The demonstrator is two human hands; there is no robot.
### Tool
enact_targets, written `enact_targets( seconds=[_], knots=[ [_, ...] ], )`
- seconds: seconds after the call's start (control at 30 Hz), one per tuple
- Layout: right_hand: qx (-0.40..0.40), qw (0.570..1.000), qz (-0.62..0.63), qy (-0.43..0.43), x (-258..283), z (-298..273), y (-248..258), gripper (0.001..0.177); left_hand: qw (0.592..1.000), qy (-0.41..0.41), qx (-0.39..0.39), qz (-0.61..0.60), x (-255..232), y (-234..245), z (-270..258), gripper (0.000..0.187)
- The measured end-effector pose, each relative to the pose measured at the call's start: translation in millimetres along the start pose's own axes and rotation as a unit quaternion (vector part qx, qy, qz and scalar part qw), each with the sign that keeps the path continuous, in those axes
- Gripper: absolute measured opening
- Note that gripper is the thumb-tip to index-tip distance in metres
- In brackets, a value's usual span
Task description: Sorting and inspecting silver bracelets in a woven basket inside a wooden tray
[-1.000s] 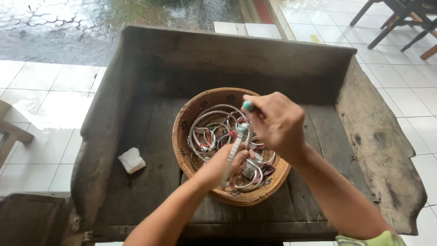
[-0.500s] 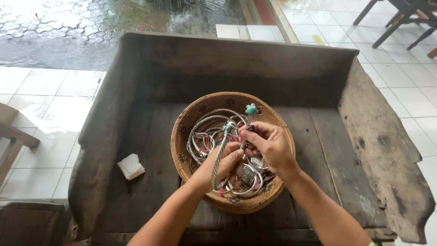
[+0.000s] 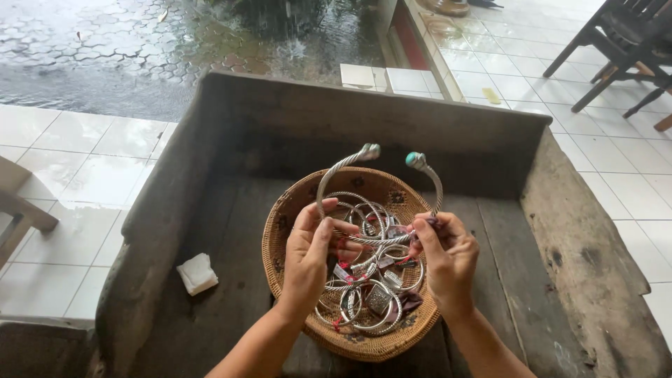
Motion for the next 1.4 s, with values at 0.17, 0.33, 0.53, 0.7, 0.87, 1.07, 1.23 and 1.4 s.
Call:
enact_targets(
  seconds=[0.17, 0.33, 0.53, 0.7, 0.87, 1.07, 1.23, 1.4],
  knots=[
    [0.072, 0.993, -0.009, 0.089, 36, -21, 10, 0.005, 0.995, 0.021, -0.035, 0.091, -3, -3, 0, 0.036],
    [0.202, 0.967, 0.108, 0.108, 52, -38, 1, 0.013, 0.999, 0.006, -0.002, 0.048, 3, 0, -1, 0.052],
    [0.272, 0.942, 0.192, -0.052, 26, -24, -12, 0.031, 0.989, 0.147, -0.009, -0.008, 12, 11, 0, 0.042],
    [0.28, 0.933, 0.217, -0.054, 19, -5, -32, 0.027, 0.991, 0.104, -0.011, -0.089, 30, 21, 1, 0.043],
    [0.199, 0.977, 0.077, -0.007, 44, 2, -51, 0.036, 0.985, 0.136, -0.009, -0.108, 23, 24, 0, 0.045],
    [0.136, 0.987, -0.04, 0.072, 42, -9, -66, 0.02, 0.983, 0.178, -0.003, -0.049, 23, 19, -3, 0.04],
    [0.151, 0.958, -0.136, 0.203, 43, -14, -71, 0.018, 0.982, 0.158, 0.057, -0.084, 21, 16, -6, 0.032],
    [0.176, 0.98, -0.077, 0.051, 34, -6, -67, 0.013, 0.983, 0.165, 0.079, -0.015, 19, 9, -13, 0.023]
  ],
)
Point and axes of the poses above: each hand's wrist, its own z-axis towards the middle knuckle, its own y-axis out of the back of the hand, x = y × z, the point moved 3 cm from there along z, towards the middle knuckle, and after that the axes turned 15 degrees about -z, right-handed, at the moved point
